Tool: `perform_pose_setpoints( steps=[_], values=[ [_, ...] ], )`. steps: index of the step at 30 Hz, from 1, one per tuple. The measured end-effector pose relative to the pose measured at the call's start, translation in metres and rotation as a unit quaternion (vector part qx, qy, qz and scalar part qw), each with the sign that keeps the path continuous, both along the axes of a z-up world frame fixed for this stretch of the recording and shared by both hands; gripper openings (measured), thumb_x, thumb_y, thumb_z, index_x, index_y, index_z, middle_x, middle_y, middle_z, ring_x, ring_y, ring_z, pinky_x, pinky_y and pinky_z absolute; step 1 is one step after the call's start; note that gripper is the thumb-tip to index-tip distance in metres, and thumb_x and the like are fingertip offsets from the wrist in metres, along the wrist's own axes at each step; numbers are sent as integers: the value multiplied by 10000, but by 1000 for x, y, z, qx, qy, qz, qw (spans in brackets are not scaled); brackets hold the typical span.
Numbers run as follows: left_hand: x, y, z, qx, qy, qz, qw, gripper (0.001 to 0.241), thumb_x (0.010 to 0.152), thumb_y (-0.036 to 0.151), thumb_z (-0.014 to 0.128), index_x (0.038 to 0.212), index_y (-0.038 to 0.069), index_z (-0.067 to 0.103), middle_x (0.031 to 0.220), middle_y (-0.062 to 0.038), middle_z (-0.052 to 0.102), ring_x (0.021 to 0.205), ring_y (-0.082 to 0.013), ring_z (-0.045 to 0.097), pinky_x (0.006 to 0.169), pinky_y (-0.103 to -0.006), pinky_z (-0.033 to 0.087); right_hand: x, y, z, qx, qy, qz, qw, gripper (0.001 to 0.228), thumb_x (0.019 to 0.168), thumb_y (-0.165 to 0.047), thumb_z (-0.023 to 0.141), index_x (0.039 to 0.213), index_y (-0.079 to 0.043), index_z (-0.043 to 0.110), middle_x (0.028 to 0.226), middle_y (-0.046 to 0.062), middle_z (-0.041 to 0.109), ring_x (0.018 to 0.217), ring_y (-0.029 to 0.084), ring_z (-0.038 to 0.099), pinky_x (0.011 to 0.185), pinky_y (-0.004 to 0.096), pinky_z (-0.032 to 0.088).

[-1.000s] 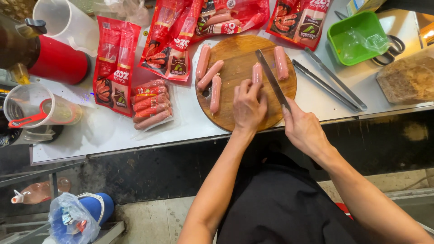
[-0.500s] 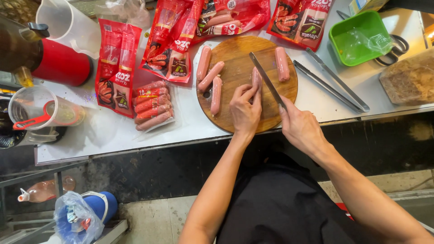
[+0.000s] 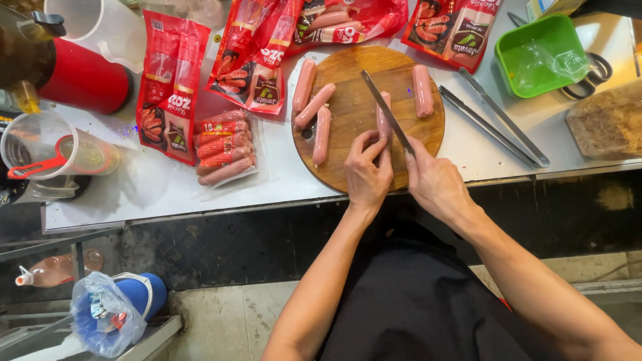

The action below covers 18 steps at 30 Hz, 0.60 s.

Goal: Score and cut sausages on a wooden cutting board before placing them in a bowl.

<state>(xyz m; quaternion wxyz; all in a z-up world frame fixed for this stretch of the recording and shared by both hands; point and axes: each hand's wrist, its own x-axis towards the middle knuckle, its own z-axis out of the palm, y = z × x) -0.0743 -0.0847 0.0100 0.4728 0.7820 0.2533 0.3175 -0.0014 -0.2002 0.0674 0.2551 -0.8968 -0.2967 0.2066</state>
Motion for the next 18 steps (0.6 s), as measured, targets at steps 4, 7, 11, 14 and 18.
perform_pose_setpoints(
  steps=[4,7,11,14,18],
  values=[
    [-1,0,4,-9,8,4,1000,203,904,23,692,1095,-14,751,1141,-164,711,1003,-331,723,874,-388,579,-3,-5,2,-9,4,-3,1000,391,1037,-221,505,1421,-147,499,698,332,638,655,542,637,619,613,514],
    [-1,0,2,-10,5,9,1000,189,917,27,693,1092,-7,755,1121,-160,725,988,-320,738,875,-384,585,-8,-8,5,-27,11,-1,1000,394,1036,-217,502,1426,-153,495,690,329,642,663,539,642,632,615,512],
    [-2,0,1,-14,-7,8,1000,186,922,37,692,1091,-8,756,1131,-157,742,996,-323,745,862,-376,595,-10,-8,1,7,15,6,1000,412,1026,-205,499,1433,-140,501,719,328,648,679,541,641,638,610,513],
    [4,2,-5,-26,-5,13,1000,182,928,64,705,1088,1,766,1121,-150,746,989,-314,750,850,-371,599,-8,-8,16,23,18,-15,999,407,1024,-217,497,1424,-139,520,722,328,646,695,539,645,642,602,514],
    [36,12,-5,-102,6,-15,995,180,939,127,732,1076,13,758,1132,-136,749,930,-283,776,827,-344,627,3,-19,17,6,13,-60,998,380,1050,-244,494,1409,-128,539,725,329,645,727,545,645,667,609,500]
  ],
)
